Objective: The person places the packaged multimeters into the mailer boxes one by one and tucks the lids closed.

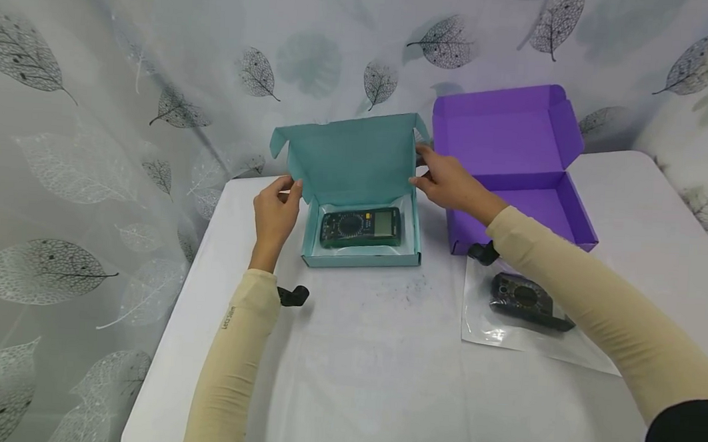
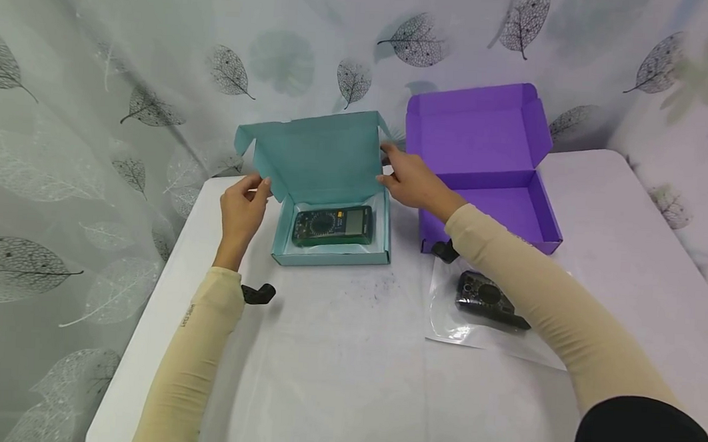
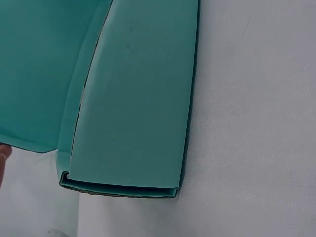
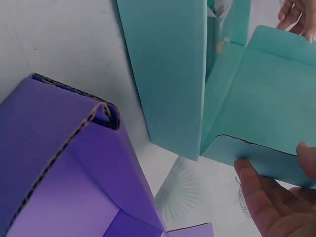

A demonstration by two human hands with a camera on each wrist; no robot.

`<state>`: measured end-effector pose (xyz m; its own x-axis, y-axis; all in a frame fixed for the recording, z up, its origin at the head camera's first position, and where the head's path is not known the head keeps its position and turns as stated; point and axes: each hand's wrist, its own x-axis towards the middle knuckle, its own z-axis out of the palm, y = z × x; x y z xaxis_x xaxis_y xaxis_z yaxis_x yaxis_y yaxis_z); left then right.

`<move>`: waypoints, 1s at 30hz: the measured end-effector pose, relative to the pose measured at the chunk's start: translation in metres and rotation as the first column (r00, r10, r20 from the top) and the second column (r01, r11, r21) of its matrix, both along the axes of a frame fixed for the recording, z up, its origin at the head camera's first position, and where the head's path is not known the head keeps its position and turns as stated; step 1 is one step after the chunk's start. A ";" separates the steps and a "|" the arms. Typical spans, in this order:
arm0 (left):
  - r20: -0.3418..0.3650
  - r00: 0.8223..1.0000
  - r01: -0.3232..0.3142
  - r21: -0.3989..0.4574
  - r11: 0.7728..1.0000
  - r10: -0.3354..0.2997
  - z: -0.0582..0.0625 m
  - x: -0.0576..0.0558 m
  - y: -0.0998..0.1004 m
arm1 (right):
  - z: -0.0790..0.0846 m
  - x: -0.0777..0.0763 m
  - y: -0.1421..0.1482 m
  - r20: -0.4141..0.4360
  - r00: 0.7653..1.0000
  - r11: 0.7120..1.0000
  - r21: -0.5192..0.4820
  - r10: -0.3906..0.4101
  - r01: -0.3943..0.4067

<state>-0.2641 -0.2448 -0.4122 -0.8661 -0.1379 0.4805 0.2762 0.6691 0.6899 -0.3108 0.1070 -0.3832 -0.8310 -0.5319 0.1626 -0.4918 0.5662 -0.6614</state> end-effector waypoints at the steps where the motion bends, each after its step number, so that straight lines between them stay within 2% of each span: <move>1: 0.000 1.000 -0.003 -0.003 1.000 0.003 0.000 0.000 0.000 | 0.000 0.000 0.000 -0.003 1.000 1.000 -0.003 0.004 -0.004; 7: 0.002 1.000 -0.007 -0.007 1.000 0.007 -0.001 0.003 0.001 | -0.003 0.002 0.000 0.001 1.000 0.999 -0.030 0.021 -0.021; 16: 0.018 1.000 -0.011 0.001 1.000 0.011 -0.003 0.006 0.003 | -0.004 0.006 -0.001 0.072 0.997 0.999 -0.046 0.029 -0.025; 25: 0.017 1.000 -0.013 -0.015 1.000 0.014 -0.008 0.008 0.000 | -0.010 0.010 -0.001 0.023 0.998 0.996 -0.060 0.065 -0.064; 30: 0.013 1.000 -0.016 -0.024 1.000 0.016 -0.012 0.009 0.000 | -0.012 0.013 0.001 0.023 0.997 0.994 -0.083 0.072 -0.070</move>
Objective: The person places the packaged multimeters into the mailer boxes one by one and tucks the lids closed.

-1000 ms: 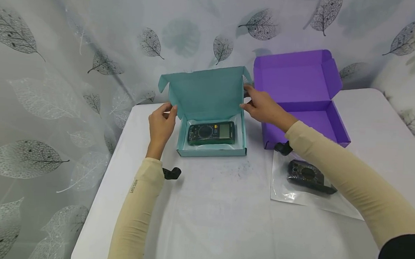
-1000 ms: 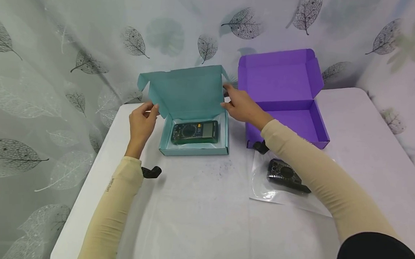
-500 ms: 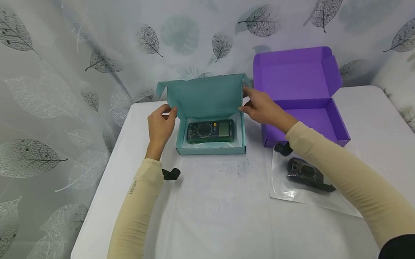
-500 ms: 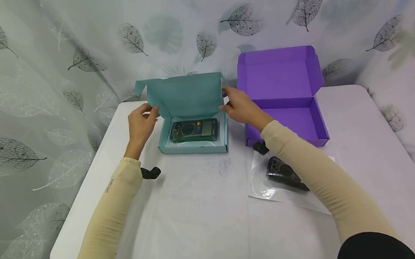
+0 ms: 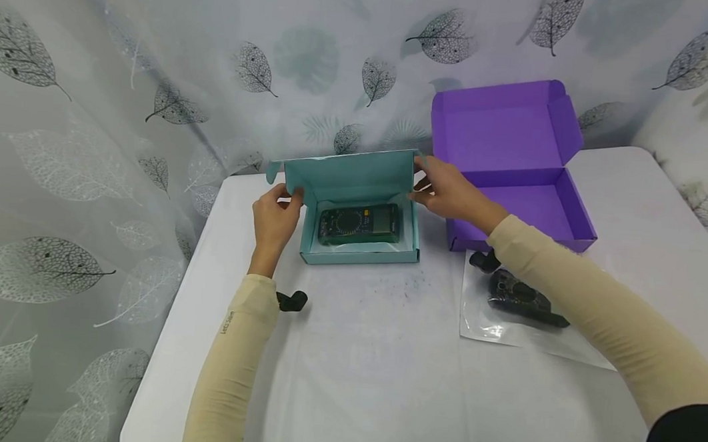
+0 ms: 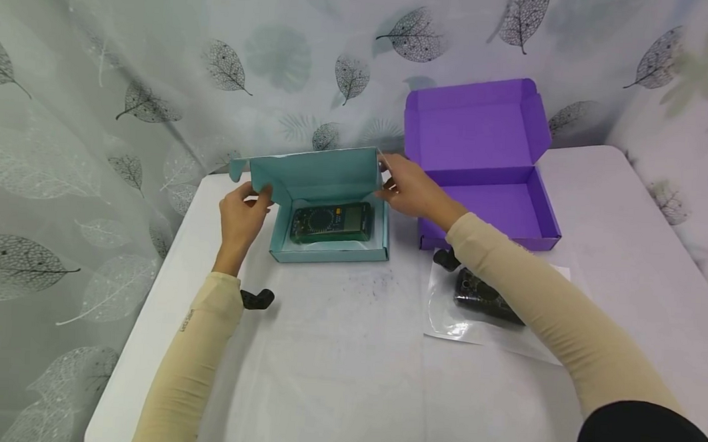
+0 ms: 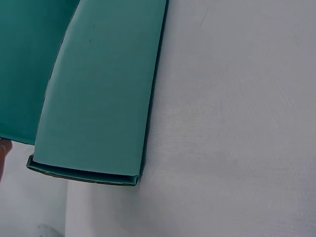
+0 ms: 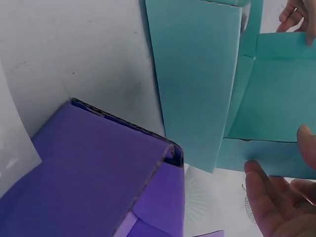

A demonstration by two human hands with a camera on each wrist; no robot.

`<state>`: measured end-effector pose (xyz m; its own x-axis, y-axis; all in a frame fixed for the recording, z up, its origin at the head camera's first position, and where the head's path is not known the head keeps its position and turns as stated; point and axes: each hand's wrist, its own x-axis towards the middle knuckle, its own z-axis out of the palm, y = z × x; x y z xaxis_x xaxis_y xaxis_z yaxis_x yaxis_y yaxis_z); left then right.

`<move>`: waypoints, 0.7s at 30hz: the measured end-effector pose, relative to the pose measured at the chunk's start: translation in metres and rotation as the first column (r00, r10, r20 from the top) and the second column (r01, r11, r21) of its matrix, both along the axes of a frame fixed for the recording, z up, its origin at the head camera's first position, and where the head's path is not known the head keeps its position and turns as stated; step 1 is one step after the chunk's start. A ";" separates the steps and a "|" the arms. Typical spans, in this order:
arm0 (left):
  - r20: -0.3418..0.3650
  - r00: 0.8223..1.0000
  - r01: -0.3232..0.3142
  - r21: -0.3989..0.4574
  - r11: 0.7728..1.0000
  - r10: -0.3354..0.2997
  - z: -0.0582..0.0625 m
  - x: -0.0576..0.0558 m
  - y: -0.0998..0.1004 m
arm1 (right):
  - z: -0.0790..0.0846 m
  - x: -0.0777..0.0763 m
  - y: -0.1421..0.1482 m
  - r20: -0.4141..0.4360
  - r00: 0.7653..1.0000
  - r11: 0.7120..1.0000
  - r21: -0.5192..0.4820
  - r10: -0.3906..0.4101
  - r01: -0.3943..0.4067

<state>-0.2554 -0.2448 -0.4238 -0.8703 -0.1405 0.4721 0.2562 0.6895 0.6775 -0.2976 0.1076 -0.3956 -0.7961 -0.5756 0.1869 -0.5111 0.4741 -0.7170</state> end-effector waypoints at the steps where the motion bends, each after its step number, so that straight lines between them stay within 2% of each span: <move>1: 0.000 1.000 0.001 0.001 1.000 -0.001 0.000 0.000 0.000 | -0.001 0.000 0.000 0.004 1.000 1.000 -0.003 0.001 -0.001; 10: 0.007 1.000 0.007 0.010 1.000 -0.007 -0.006 0.003 -0.002 | -0.005 0.003 0.002 0.012 1.000 1.000 0.021 -0.017 0.016; 15: 0.016 1.000 0.013 -0.006 1.000 -0.013 -0.008 0.006 -0.002 | -0.008 0.002 0.003 -0.028 1.000 1.000 0.023 0.003 -0.002; 21: 0.012 0.999 0.050 0.019 0.999 -0.050 -0.012 0.009 -0.004 | -0.009 0.003 0.003 -0.068 0.998 0.999 0.035 0.019 -0.017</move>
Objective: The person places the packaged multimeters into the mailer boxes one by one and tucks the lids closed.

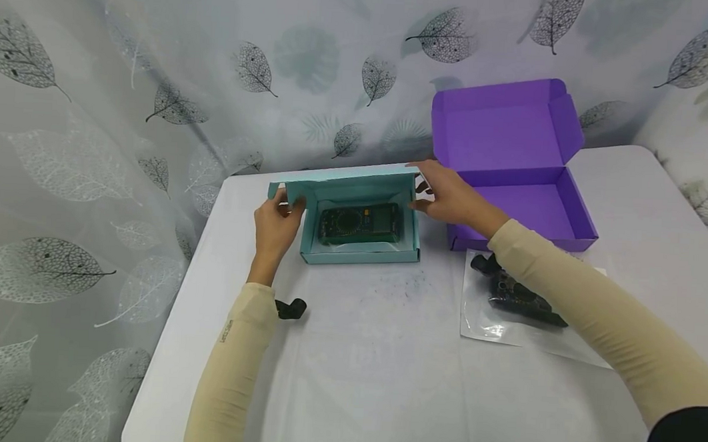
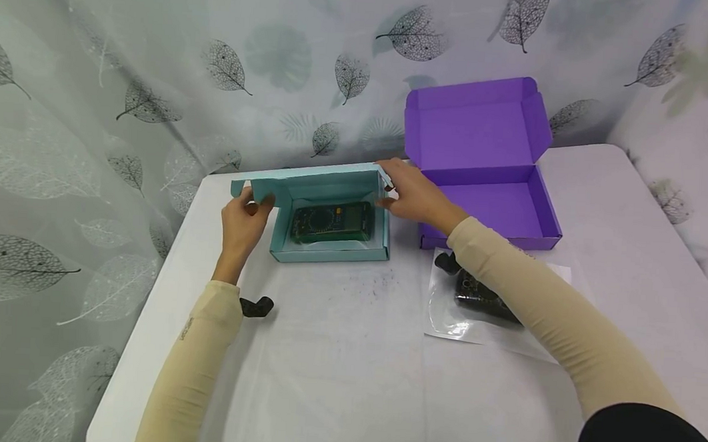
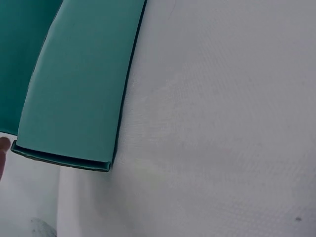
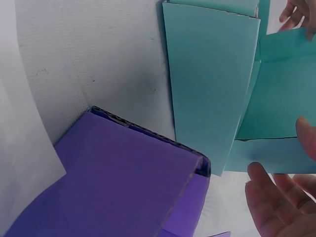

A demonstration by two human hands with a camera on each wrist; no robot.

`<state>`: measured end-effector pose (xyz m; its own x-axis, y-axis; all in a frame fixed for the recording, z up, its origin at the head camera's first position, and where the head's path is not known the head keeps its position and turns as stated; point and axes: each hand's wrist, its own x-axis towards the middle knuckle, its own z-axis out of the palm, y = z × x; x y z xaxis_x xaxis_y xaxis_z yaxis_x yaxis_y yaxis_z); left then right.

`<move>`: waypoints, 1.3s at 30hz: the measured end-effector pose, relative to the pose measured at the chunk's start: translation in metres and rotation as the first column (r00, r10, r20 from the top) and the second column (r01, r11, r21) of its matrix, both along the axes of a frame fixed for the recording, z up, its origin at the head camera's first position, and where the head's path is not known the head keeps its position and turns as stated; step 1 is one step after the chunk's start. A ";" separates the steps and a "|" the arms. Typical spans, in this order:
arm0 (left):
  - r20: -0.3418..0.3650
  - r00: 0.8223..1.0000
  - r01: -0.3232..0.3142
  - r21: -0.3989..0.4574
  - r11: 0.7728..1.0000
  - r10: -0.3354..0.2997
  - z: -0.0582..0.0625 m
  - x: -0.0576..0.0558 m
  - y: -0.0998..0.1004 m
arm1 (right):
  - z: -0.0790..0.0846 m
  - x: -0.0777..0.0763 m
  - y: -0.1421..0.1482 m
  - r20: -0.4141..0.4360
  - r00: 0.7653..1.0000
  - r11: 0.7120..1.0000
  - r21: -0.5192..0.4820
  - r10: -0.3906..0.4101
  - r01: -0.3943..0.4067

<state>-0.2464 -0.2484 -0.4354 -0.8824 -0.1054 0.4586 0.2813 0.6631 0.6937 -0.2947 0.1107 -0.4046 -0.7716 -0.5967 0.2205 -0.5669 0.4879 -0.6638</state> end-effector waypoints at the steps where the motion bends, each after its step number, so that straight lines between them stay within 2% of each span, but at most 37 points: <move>1: -0.010 1.000 0.005 0.006 1.000 -0.005 -0.001 0.000 0.000 | 0.000 0.000 0.000 -0.005 1.000 1.000 0.006 -0.002 0.002; 5: -0.076 0.996 0.052 0.073 0.996 -0.047 -0.001 0.002 -0.003 | -0.002 0.001 0.000 -0.040 0.999 0.999 0.041 -0.002 0.003; 8: -0.158 0.980 0.148 0.158 0.976 -0.123 0.004 0.004 -0.004 | -0.003 0.003 0.000 -0.073 0.997 0.998 0.066 0.004 0.001; 10: -0.226 0.955 0.237 0.203 0.950 -0.190 0.009 0.006 -0.004 | -0.004 0.004 0.000 -0.089 0.996 0.997 0.073 0.008 -0.002; 13: -0.322 0.905 0.355 0.218 0.909 -0.277 0.020 0.009 -0.001 | -0.004 0.006 0.000 -0.105 0.994 0.997 0.077 0.009 -0.001; 15: -0.359 0.881 0.397 0.211 0.894 -0.306 0.028 0.013 0.002 | -0.004 0.006 0.001 -0.114 0.993 0.997 0.076 0.011 -0.002; 16: -0.364 0.877 0.402 0.201 0.893 -0.313 0.031 0.015 0.005 | -0.005 0.006 0.001 -0.119 0.993 0.997 0.077 0.010 -0.001; 18: -0.354 0.882 0.395 0.198 0.897 -0.310 0.038 0.021 0.009 | -0.006 0.007 0.002 -0.122 0.992 0.997 0.075 0.015 -0.006; 21: -0.321 0.904 0.359 0.205 0.911 -0.284 0.043 0.028 0.014 | -0.007 0.007 0.002 -0.127 0.992 0.997 0.074 0.020 -0.011; 26: -0.301 0.929 0.291 0.230 0.929 -0.216 0.043 0.030 0.018 | -0.009 0.008 0.002 -0.119 0.992 0.998 0.052 0.037 -0.031; 30: -0.279 0.949 0.212 0.219 0.952 -0.147 0.043 0.031 0.020 | -0.011 0.010 0.003 -0.117 0.992 0.998 0.046 0.039 -0.034; 34: -0.253 0.960 0.175 0.214 0.961 -0.118 0.045 0.031 0.023 | -0.012 0.012 0.004 -0.120 0.992 0.998 0.063 0.032 -0.024; 39: -0.254 0.959 0.184 0.220 0.958 -0.126 0.044 0.033 0.025 | -0.011 0.017 0.006 -0.110 0.994 0.999 0.051 0.025 -0.019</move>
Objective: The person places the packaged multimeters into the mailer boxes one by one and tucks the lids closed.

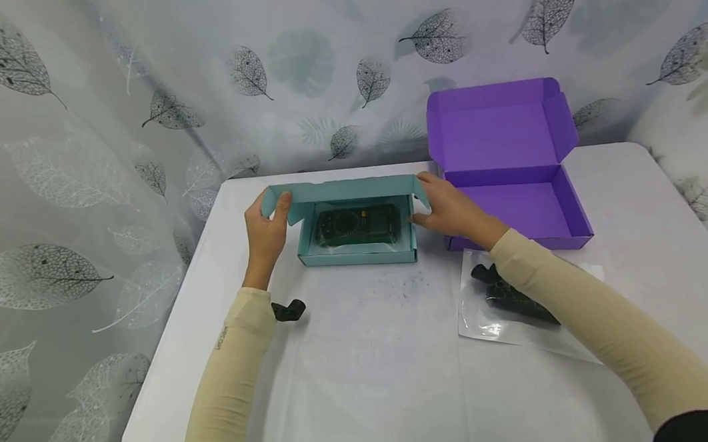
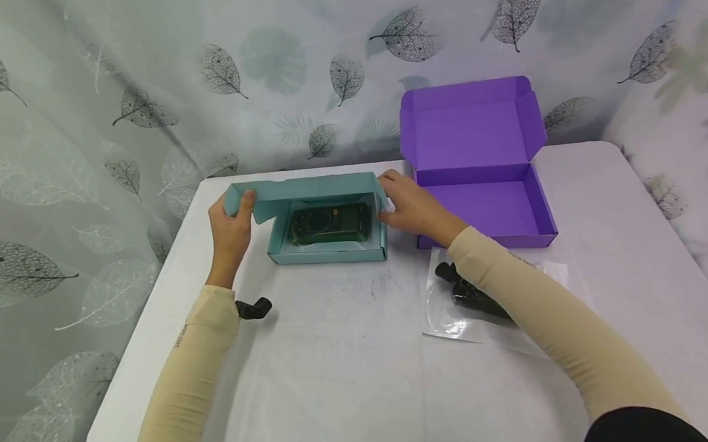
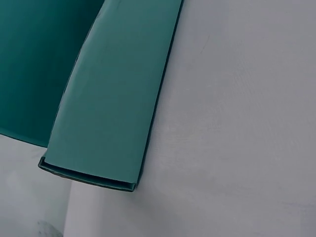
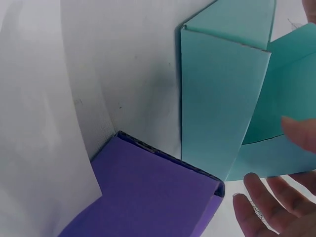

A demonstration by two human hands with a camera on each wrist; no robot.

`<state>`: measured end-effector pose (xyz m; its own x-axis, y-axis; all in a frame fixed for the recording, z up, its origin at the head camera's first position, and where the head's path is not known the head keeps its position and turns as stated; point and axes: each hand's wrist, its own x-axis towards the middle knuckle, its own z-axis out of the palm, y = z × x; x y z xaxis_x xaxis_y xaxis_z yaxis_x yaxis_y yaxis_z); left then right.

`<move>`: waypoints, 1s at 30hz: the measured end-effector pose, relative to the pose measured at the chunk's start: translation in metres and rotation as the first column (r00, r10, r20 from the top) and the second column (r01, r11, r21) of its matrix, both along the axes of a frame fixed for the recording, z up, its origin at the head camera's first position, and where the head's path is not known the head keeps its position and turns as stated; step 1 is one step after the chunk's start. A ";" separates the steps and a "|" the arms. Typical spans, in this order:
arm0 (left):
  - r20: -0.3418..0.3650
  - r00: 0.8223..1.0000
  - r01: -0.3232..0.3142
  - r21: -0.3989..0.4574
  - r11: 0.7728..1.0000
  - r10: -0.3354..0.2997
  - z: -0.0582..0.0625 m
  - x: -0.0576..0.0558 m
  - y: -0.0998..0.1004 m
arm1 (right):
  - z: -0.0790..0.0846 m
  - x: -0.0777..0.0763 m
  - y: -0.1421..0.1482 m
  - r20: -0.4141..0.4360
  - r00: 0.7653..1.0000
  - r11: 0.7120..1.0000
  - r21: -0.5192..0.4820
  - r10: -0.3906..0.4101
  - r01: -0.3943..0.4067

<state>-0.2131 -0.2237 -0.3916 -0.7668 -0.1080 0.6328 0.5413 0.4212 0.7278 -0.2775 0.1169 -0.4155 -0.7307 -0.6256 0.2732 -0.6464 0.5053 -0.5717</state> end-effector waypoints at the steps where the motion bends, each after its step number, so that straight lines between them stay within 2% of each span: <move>1: -0.003 1.000 0.003 -0.001 1.000 -0.003 0.000 0.001 0.000 | 0.000 0.001 0.000 0.003 1.000 1.000 -0.005 0.000 0.000; 9: -0.031 1.000 0.005 -0.049 0.999 -0.006 -0.003 0.005 -0.005 | 0.001 0.014 0.005 0.052 0.999 0.996 -0.086 0.006 -0.001; 13: -0.050 0.999 0.012 -0.071 0.997 -0.015 -0.003 0.008 -0.008 | 0.010 0.025 0.009 0.064 0.998 0.991 -0.133 -0.005 0.013; 16: -0.068 0.996 0.042 -0.086 0.995 -0.048 -0.003 0.011 -0.010 | 0.018 0.033 0.011 0.029 1.000 0.986 -0.166 -0.005 0.009; 20: -0.113 0.989 0.081 -0.119 0.990 -0.095 -0.001 0.015 -0.012 | 0.023 0.039 0.012 -0.018 1.000 0.965 -0.261 -0.010 0.004; 24: -0.147 0.983 0.089 -0.126 0.988 -0.108 0.002 0.022 -0.013 | 0.026 0.042 0.013 -0.004 1.000 0.941 -0.338 -0.022 0.019; 27: -0.148 0.986 0.056 -0.115 0.992 -0.073 0.003 0.027 -0.012 | 0.026 0.044 0.013 0.018 0.999 0.938 -0.346 -0.036 0.040; 30: -0.130 0.991 -0.001 -0.099 0.995 -0.012 0.005 0.032 -0.011 | 0.026 0.045 0.014 0.039 0.998 0.940 -0.335 -0.053 0.063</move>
<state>-0.1808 -0.2352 -0.3862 -0.6775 -0.0363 0.7346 0.6312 0.4839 0.6061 -0.2321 0.1306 -0.3893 -0.7737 -0.4571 0.4387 -0.6025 0.3166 -0.7326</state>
